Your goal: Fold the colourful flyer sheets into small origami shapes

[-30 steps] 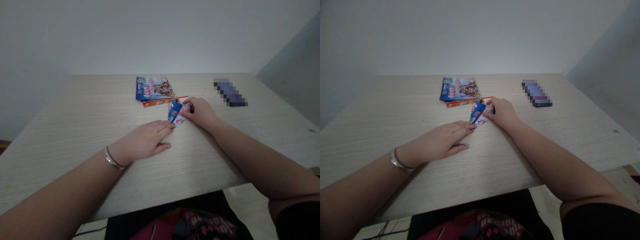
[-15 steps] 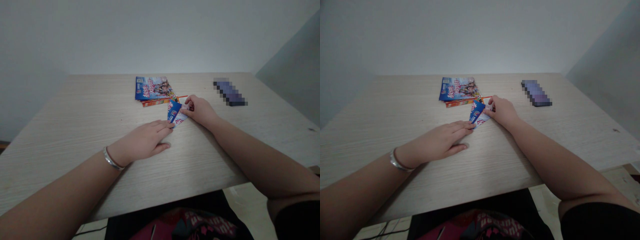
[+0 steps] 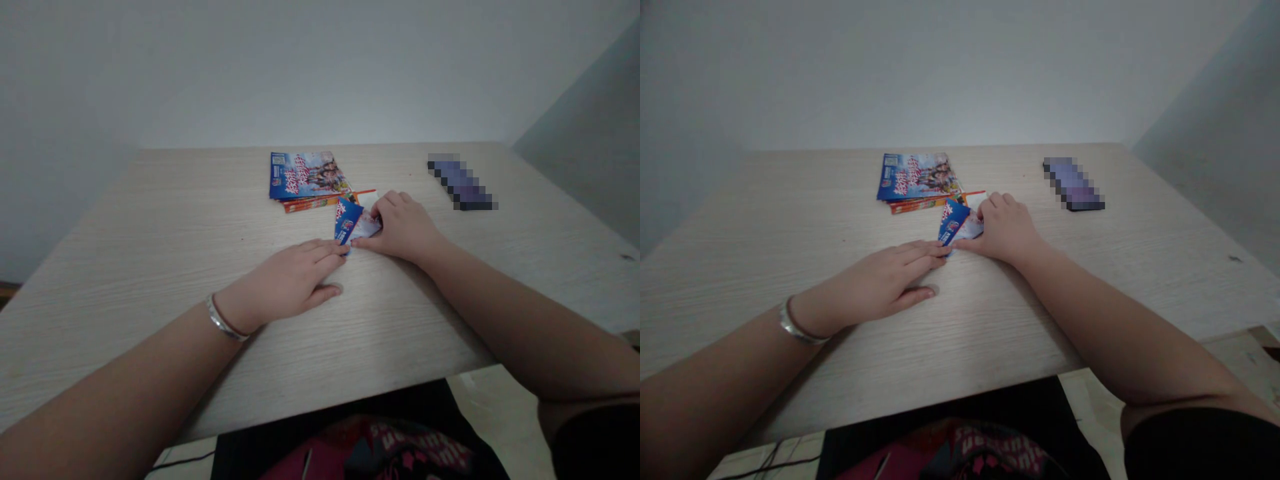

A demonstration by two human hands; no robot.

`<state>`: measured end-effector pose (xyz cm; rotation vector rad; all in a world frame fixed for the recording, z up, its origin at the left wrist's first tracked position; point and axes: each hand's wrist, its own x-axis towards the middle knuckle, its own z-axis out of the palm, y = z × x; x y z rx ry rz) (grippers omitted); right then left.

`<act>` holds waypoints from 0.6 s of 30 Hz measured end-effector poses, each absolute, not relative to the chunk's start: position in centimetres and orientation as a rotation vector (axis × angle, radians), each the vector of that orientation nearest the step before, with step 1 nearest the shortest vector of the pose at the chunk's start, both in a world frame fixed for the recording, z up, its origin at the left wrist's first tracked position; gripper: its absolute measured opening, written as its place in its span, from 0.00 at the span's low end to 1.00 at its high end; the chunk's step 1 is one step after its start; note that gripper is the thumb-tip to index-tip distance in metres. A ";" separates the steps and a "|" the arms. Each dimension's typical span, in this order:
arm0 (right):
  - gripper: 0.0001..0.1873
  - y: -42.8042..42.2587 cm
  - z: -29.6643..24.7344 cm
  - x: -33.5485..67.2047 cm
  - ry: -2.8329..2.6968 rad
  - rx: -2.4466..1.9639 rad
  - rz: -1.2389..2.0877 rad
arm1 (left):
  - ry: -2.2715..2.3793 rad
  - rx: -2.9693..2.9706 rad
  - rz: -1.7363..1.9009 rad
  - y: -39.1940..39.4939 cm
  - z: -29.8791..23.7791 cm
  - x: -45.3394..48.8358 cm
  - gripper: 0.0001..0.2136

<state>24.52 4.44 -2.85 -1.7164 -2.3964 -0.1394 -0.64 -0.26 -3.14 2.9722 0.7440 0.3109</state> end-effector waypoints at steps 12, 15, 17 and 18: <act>0.33 4.7 -2.4 24.9 -2.372 -1.825 -0.081 | 0.741 2.945 0.314 -0.3 -3.3 -0.7 0.22; 0.30 5.2 -2.2 25.8 -2.354 -1.873 -0.061 | 0.751 2.939 0.303 -0.3 -3.1 -0.7 0.21; 0.27 5.6 -1.9 26.4 -2.320 -1.934 -0.031 | 0.749 2.941 0.304 -0.3 -3.1 -0.7 0.21; 0.25 5.8 -1.8 26.6 -2.297 -1.966 0.005 | 0.747 2.944 0.302 -0.3 -3.1 -0.6 0.21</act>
